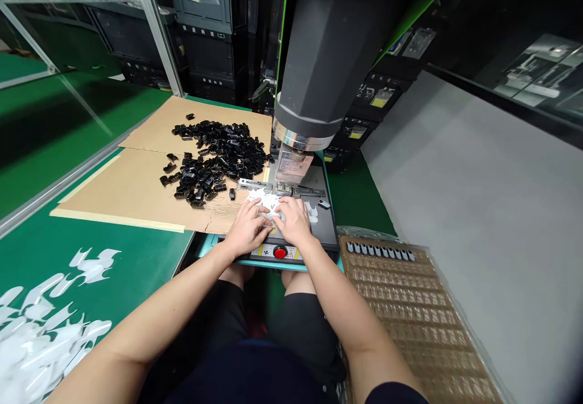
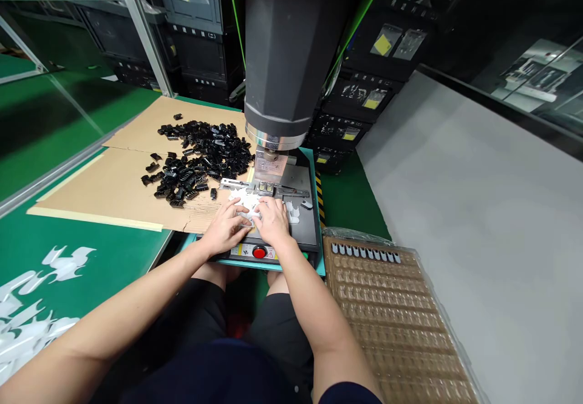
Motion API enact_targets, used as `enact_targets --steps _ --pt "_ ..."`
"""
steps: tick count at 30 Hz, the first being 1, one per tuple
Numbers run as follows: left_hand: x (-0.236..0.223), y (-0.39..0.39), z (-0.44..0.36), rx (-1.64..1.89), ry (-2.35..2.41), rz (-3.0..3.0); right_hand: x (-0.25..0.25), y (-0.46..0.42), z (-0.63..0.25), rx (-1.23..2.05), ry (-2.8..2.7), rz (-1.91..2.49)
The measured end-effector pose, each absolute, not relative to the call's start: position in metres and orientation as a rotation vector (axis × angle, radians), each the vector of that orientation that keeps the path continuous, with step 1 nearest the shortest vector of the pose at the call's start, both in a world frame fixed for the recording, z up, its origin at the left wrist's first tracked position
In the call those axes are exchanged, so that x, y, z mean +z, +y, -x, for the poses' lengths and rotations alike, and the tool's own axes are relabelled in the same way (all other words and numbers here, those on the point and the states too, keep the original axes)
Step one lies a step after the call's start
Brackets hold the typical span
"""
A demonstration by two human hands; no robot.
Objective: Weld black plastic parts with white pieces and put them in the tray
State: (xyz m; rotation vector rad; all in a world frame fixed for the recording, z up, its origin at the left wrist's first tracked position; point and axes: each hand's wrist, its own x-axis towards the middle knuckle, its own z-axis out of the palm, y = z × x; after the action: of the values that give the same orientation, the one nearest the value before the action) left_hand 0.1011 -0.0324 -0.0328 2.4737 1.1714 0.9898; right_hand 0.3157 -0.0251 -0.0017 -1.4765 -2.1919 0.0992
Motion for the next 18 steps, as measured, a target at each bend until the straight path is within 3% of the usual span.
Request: enact_targets --steps 11,18 --pt "-0.026 -0.034 -0.110 0.889 1.204 -2.526 -0.011 -0.038 -0.351 -0.122 -1.929 1.672" --pt "-0.027 -0.031 -0.083 1.009 1.338 -2.411 -0.005 -0.043 -0.324 0.004 -2.041 1.568"
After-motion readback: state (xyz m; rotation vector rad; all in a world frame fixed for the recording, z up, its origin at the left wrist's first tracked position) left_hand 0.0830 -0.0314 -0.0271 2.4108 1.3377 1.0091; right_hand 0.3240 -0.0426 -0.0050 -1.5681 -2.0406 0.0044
